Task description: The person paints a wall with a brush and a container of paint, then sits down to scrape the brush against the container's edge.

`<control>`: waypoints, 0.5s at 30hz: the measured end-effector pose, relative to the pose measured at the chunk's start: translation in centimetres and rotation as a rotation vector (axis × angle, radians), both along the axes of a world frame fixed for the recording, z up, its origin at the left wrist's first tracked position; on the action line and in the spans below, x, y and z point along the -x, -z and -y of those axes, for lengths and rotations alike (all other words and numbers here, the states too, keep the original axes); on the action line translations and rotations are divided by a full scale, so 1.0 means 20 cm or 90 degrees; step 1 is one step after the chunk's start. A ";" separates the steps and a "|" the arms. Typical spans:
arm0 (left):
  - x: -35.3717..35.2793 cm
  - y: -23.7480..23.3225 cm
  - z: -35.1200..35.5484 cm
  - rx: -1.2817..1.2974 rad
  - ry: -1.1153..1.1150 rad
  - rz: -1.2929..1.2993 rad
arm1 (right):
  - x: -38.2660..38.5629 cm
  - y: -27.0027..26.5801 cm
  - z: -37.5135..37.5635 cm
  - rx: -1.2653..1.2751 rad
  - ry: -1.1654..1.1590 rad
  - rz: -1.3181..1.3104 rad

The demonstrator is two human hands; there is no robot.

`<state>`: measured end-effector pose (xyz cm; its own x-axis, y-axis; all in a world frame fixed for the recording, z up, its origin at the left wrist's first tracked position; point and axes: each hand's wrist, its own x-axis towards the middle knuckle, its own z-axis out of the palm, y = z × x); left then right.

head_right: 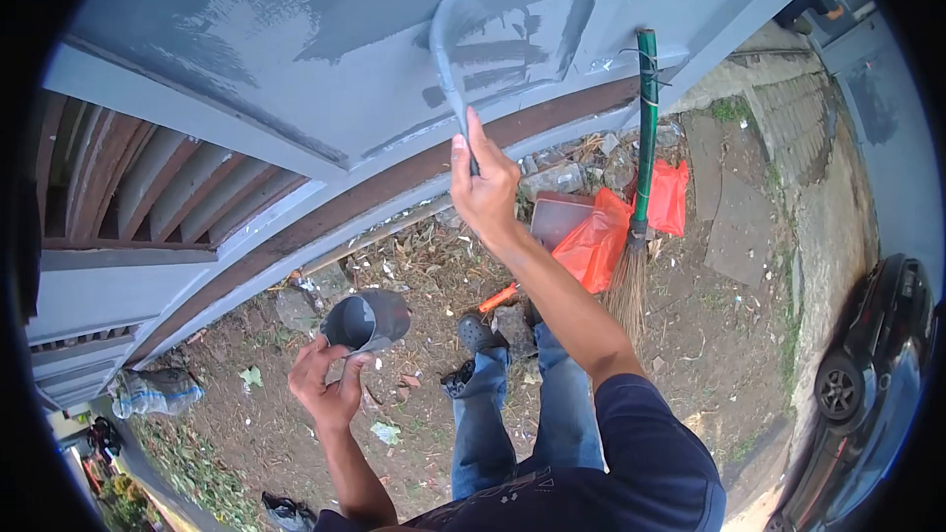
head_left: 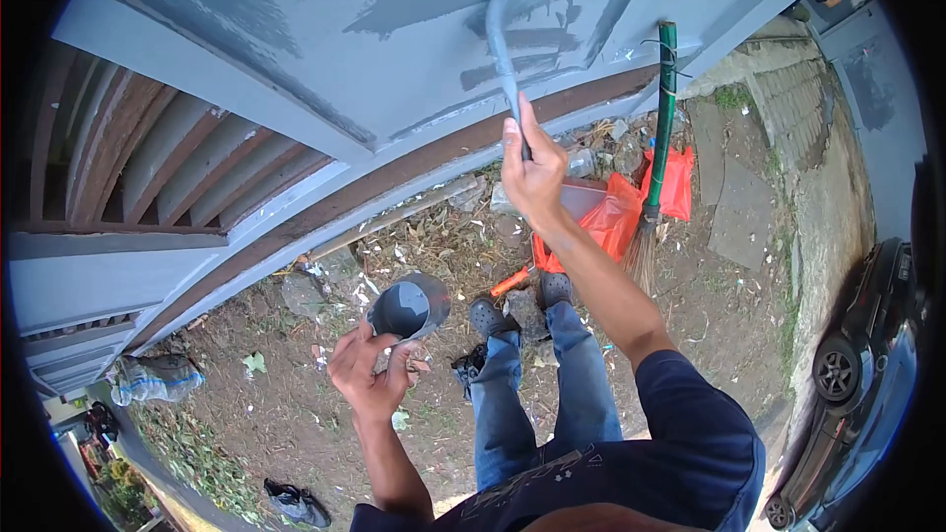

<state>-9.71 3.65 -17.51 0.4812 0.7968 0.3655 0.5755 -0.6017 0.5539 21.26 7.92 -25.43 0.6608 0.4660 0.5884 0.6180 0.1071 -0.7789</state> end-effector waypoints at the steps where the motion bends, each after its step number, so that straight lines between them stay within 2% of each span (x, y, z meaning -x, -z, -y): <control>1: -0.01 0.00 0.00 -0.001 0.002 -0.001 | 0.07 0.00 0.00 -0.001 -0.038 0.028; 3: -0.04 0.03 0.02 0.036 -0.020 -0.019 | 0.14 0.03 0.01 0.019 -0.127 0.014; 5: -0.08 0.08 0.03 0.008 -0.007 -0.026 | 0.07 0.10 0.02 0.015 -0.139 0.032; 9: -0.14 0.27 0.06 0.000 0.010 -0.032 | -0.32 0.26 0.06 -0.003 -0.051 0.046; 10: -0.16 0.35 0.06 -0.003 0.016 -0.030 | -0.42 0.31 0.08 0.000 -0.019 0.060; 12: -0.19 0.54 0.06 -0.002 0.017 -0.041 | -0.56 0.37 0.13 -0.016 -0.011 -0.027; 13: -0.21 0.64 0.07 -0.009 0.025 -0.040 | -0.61 0.33 0.17 0.042 0.002 0.042; 15: -0.25 0.87 0.08 -0.013 0.016 -0.037 | -0.69 0.36 0.17 0.056 0.017 0.131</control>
